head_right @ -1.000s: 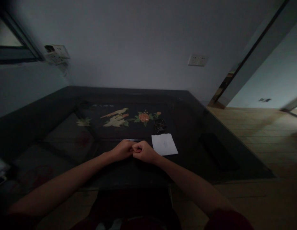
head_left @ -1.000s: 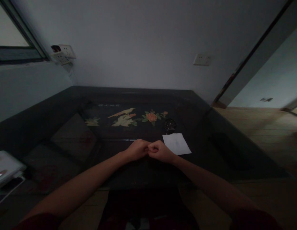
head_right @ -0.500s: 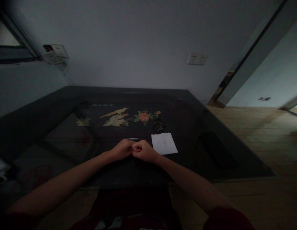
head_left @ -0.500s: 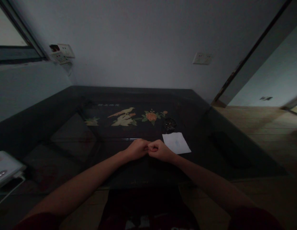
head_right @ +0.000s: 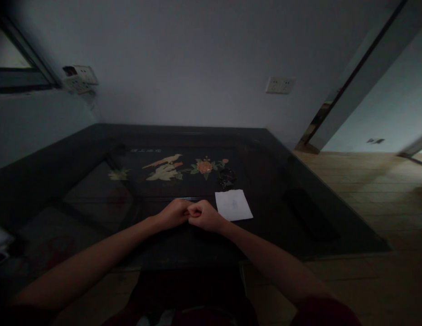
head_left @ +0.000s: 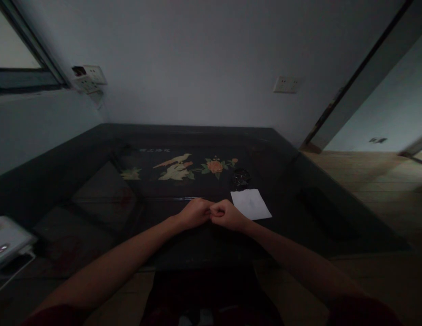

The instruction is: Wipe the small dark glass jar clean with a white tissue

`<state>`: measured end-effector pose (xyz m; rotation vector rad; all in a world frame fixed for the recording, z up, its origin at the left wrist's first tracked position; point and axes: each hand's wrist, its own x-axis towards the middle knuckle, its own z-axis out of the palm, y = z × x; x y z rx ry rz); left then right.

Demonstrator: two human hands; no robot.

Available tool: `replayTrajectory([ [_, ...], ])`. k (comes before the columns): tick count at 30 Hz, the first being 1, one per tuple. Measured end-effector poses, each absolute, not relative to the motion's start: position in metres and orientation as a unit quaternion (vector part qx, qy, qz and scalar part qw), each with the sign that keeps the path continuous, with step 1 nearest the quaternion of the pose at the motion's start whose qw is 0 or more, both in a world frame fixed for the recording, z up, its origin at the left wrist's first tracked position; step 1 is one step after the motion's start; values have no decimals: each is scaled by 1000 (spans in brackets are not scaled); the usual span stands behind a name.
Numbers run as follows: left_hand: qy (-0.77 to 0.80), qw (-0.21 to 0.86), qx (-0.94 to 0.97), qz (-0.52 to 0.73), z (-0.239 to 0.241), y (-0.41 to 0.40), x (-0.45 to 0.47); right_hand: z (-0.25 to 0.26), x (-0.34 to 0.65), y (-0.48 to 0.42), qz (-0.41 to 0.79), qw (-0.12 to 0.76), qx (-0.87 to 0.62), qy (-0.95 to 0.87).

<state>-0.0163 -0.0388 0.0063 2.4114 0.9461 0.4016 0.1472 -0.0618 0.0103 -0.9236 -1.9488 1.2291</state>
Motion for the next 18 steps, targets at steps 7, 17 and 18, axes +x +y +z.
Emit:
replayTrajectory([
  [7, 350, 252, 890, 147, 6, -38, -17, 11, 147, -63, 470, 330, -346, -742],
  [17, 346, 245, 894, 145, 4, -37, -17, 11, 148, -63, 468, 324, -347, -746],
  [18, 345, 244, 894, 146, 4, -37, -17, 11, 148, -63, 468, 324, -347, -746],
])
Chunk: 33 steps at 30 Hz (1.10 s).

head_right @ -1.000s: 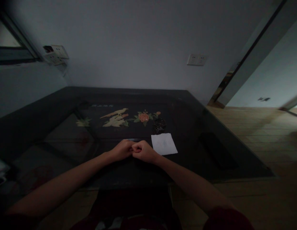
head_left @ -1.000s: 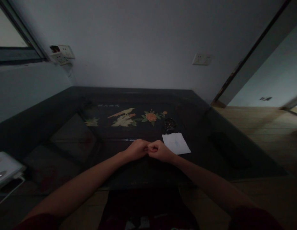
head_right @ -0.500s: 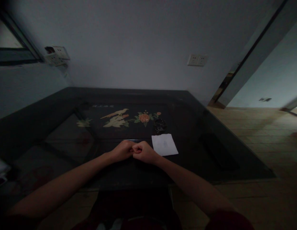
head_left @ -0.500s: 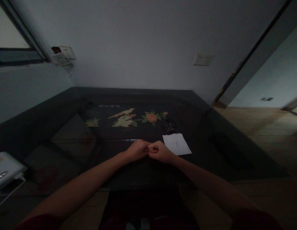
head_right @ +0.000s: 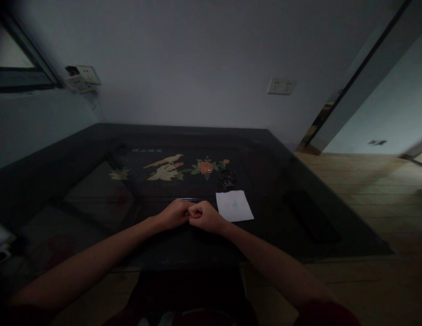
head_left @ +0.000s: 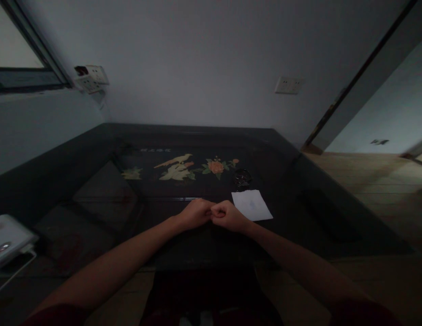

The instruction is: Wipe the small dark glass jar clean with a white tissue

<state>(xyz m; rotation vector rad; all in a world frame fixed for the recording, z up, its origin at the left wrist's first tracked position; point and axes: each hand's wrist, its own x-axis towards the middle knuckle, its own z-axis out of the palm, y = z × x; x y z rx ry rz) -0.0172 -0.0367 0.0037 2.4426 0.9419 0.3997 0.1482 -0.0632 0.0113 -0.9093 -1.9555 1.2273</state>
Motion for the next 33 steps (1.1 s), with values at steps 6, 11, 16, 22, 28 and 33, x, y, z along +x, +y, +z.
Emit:
replayTrajectory([
  [6, 345, 251, 893, 146, 3, -36, -17, 9, 149, -61, 464, 324, -341, -751],
  [11, 351, 250, 890, 148, 2, -36, -17, 8, 149, -60, 454, 323, -342, -756],
  [16, 357, 244, 890, 144, 5, -37, -16, 8, 150, -59, 449, 328, -338, -760],
  [22, 387, 204, 888, 141, 4, -36, -15, 14, 159, -51, 377, 336, -380, -775],
  [28, 392, 199, 886, 146, 4, -35, -15, 33, 181, -32, 187, 474, -459, -728],
  [33, 396, 213, 882, 141, 6, -34, -15, 31, 208, -8, 8, 518, -542, -662],
])
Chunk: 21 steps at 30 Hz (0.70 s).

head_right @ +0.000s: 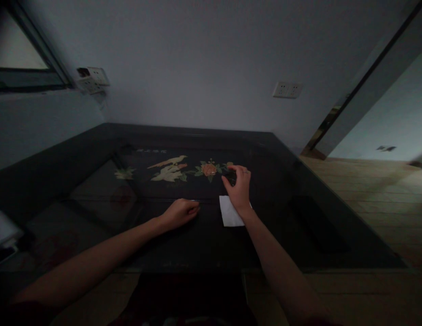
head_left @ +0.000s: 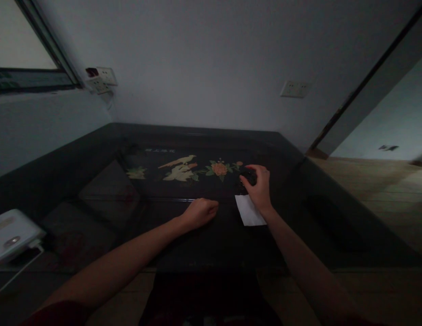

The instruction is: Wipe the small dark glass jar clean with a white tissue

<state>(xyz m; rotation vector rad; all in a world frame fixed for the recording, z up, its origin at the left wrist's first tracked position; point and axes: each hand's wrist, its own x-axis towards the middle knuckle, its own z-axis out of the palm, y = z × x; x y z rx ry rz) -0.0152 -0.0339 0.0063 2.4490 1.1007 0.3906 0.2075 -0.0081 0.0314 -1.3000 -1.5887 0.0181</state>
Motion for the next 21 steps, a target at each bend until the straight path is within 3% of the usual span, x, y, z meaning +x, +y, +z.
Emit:
replayTrajectory([
  [7, 397, 202, 884, 143, 3, -33, -15, -5, 225, 18, 63, 435, -597, -671],
  [21, 396, 200, 886, 135, 4, -33, -15, -22, 240, 27, 91, 419, -639, -638],
])
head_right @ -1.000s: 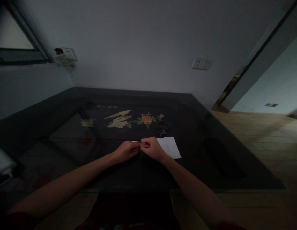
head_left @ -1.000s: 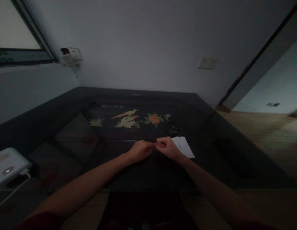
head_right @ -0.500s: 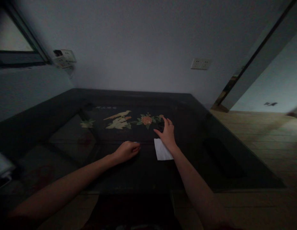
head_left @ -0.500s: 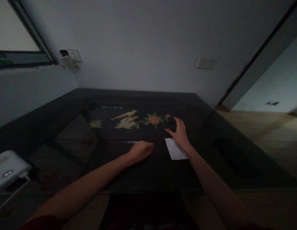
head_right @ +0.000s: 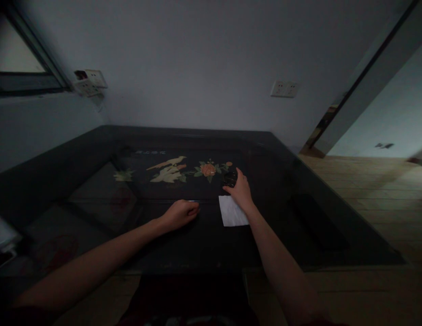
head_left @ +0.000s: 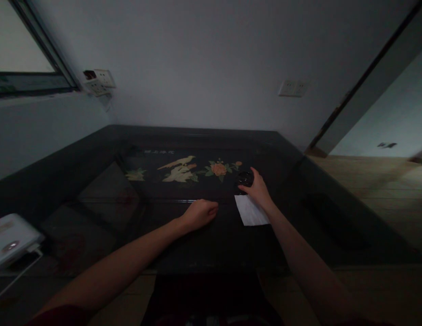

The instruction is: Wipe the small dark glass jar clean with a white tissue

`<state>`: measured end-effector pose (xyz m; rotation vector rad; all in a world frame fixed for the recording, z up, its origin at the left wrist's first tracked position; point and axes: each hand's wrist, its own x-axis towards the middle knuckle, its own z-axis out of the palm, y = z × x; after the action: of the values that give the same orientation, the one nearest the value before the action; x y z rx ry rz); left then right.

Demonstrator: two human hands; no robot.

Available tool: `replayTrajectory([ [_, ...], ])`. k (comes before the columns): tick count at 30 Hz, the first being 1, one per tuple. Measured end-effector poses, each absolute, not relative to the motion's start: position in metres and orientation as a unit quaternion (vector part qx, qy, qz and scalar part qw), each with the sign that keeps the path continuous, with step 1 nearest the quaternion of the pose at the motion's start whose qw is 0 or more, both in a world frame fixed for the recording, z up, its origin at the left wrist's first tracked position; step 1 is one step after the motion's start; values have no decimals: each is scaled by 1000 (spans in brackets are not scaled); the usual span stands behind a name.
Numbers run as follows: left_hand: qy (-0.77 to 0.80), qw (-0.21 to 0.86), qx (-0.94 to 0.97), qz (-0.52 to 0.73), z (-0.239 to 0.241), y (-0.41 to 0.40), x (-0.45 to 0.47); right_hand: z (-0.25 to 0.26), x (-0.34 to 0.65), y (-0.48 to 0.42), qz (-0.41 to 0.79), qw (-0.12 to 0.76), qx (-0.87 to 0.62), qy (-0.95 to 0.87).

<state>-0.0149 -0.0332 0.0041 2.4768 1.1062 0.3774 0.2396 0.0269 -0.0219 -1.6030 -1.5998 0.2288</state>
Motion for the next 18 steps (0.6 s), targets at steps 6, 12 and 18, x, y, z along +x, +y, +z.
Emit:
replayTrajectory([
  [6, 394, 199, 887, 137, 6, -35, -15, -22, 238, 26, 87, 410, -639, -645],
  [12, 383, 209, 888, 145, 4, -34, -16, -13, 235, 22, 95, 419, -642, -635],
  [18, 396, 260, 846, 246, 2, -31, -15, -1, 222, 15, 115, 468, -579, -658],
])
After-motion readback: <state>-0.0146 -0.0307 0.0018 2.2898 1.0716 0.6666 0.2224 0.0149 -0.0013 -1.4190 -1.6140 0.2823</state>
